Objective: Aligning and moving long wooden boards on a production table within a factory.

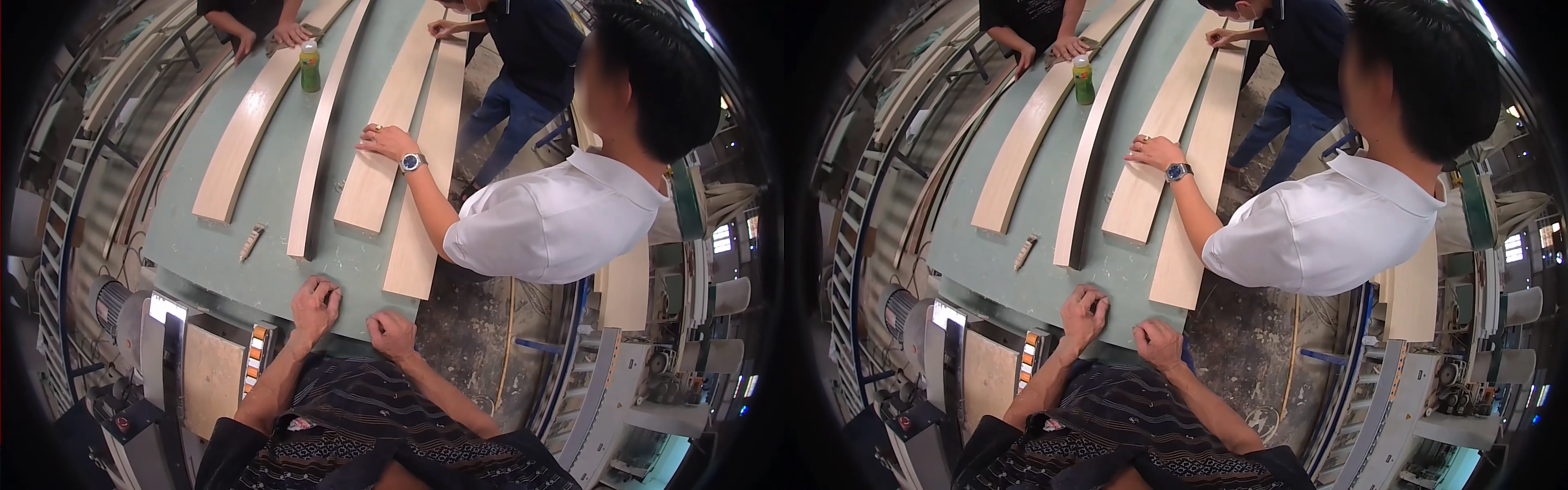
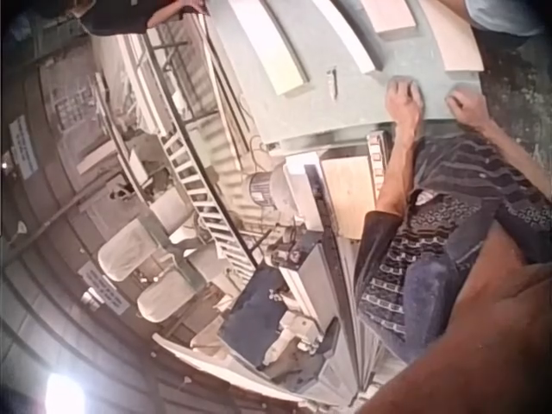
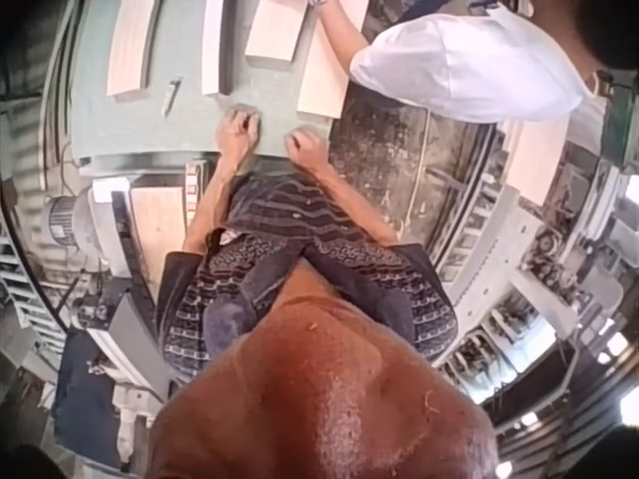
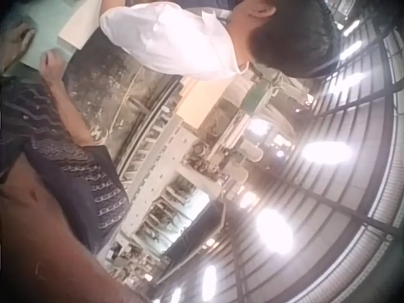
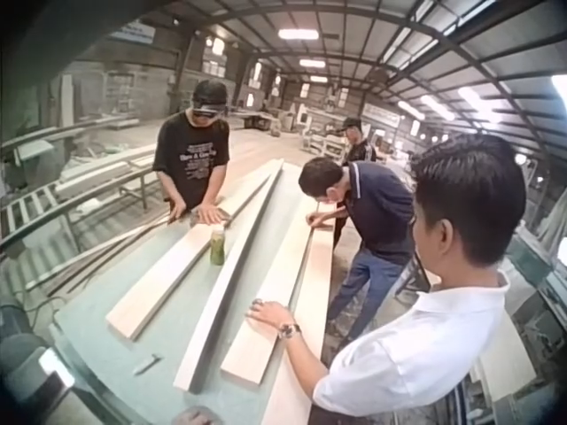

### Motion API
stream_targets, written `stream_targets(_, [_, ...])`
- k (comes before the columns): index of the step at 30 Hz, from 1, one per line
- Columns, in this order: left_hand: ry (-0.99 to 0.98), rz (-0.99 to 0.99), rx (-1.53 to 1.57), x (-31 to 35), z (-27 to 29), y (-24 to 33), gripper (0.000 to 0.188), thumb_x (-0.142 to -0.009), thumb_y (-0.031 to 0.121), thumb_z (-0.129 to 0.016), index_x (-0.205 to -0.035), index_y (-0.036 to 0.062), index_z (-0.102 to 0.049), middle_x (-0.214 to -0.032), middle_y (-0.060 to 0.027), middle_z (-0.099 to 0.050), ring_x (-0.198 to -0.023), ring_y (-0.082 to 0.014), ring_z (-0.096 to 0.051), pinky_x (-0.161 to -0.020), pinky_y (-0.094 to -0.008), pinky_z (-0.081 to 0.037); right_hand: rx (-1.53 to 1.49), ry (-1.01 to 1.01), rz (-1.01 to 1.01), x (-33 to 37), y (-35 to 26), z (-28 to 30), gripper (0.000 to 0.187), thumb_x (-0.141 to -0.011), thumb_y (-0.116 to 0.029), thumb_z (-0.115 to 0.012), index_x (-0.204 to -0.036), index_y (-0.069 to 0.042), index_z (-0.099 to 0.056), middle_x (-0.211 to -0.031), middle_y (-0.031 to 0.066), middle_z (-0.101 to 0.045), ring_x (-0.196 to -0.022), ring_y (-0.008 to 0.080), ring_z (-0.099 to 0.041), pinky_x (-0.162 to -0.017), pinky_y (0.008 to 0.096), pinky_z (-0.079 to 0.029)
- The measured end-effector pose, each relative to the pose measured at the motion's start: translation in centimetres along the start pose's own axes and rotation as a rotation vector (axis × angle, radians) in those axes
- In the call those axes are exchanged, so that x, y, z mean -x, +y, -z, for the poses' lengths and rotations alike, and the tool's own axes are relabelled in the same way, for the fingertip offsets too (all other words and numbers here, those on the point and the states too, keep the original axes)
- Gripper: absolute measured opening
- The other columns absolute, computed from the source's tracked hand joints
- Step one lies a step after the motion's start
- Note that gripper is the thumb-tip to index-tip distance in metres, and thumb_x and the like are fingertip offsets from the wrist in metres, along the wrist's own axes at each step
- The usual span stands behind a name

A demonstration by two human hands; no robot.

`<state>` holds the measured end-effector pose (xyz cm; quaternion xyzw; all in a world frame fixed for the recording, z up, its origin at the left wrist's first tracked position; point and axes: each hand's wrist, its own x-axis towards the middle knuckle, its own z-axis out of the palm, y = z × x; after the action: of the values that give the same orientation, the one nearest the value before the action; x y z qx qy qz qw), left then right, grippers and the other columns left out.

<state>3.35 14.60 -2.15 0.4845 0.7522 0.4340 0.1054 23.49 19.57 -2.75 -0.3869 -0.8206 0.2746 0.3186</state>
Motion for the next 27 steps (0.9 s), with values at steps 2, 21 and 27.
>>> stream_targets(2, [0.012, -0.005, -0.012, -0.03, 0.00, 0.01, 0.007, -0.083, 0.012, -0.079, -0.088, 0.0093, -0.075, -0.095, -0.0094, -0.070, -0.081, -0.0330, -0.070, -0.070, -0.0429, -0.056, -0.002, -0.001, -0.003, -0.03, 0.02, 0.02, 0.012, -0.085, -0.011, -0.075, -0.077, -0.008, -0.067, -0.070, 0.0068, -0.064, -0.059, 0.0263, -0.063, -0.053, 0.0385, -0.049])
stream_targets(21, [0.003, -0.024, -0.013, -0.05, -0.17, -0.25, 0.009, -0.083, 0.012, -0.080, -0.088, 0.0092, -0.073, -0.095, -0.0095, -0.070, -0.081, -0.0332, -0.070, -0.070, -0.0429, -0.056, 0.032, -0.003, -0.007, -0.17, -0.09, 0.05, 0.012, -0.083, -0.012, -0.076, -0.076, -0.008, -0.067, -0.067, 0.0064, -0.061, -0.056, 0.0259, -0.062, -0.051, 0.0390, -0.047])
stream_targets(27, [0.007, -0.026, -0.017, -0.04, -0.18, -0.21, 0.009, -0.082, 0.011, -0.080, -0.088, 0.0090, -0.073, -0.094, -0.0092, -0.070, -0.080, -0.0327, -0.070, -0.070, -0.0424, -0.056, 0.040, -0.001, 0.001, -0.09, 0.05, 0.01, 0.012, -0.084, -0.012, -0.076, -0.077, -0.008, -0.067, -0.069, 0.0066, -0.063, -0.058, 0.0261, -0.062, -0.052, 0.0389, -0.048])
